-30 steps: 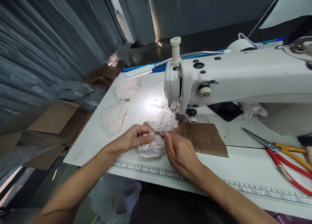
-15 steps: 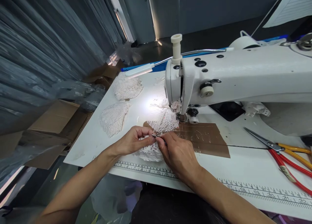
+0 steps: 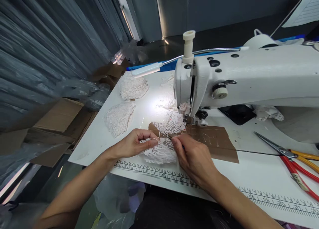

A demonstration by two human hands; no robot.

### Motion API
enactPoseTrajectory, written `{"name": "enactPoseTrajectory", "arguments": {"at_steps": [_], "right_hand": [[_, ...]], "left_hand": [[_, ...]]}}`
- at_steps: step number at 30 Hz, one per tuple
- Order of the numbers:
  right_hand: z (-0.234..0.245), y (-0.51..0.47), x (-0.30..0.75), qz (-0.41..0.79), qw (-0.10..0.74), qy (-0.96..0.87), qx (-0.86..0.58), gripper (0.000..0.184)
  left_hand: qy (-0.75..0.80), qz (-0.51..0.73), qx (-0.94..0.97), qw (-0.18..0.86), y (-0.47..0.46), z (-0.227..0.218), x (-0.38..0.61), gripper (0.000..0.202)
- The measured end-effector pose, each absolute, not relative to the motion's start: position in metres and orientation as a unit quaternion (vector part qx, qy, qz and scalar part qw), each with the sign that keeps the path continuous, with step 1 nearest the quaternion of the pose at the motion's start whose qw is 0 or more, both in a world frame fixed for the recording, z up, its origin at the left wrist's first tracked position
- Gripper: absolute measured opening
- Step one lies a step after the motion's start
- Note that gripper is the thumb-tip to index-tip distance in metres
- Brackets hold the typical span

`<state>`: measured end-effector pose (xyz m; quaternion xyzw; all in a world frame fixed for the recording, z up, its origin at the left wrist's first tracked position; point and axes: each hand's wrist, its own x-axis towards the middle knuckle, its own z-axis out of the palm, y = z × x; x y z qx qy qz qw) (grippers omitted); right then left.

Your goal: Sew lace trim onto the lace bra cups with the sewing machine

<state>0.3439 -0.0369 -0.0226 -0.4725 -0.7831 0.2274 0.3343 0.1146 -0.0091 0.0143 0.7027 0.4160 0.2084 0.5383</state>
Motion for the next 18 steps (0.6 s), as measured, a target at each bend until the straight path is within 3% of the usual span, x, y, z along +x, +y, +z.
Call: {"name": "enactPoseTrajectory", "arguments": {"at_steps": [6, 11, 14, 18], "right_hand": [[-0.037, -0.036, 0.404, 0.034, 0.259, -0.776, -0.573, 0.045], [-0.040, -0.029, 0.430, -0.101, 0.173, -0.743, -0.638, 0.045], [-0.025, -0.038, 0.427, -0.042, 0.266, -0.770, -0.578, 0.032], [0.011, -0.079, 0.408, 0.219, 0.420, -0.760, -0.445, 0.027]], "left_hand": [[0.424, 0.289, 0.796, 0.322, -0.017, 0.044, 0.086, 0.014], [0.410, 0.063, 0.869, 0.269, -0.011, 0.041, 0.078, 0.028], [0.437, 0.009, 0.886, 0.157, 0.005, 0.036, 0.081, 0.037], [0.340, 0.121, 0.928, 0.088, 0.029, 0.025, 0.105, 0.026]]}}
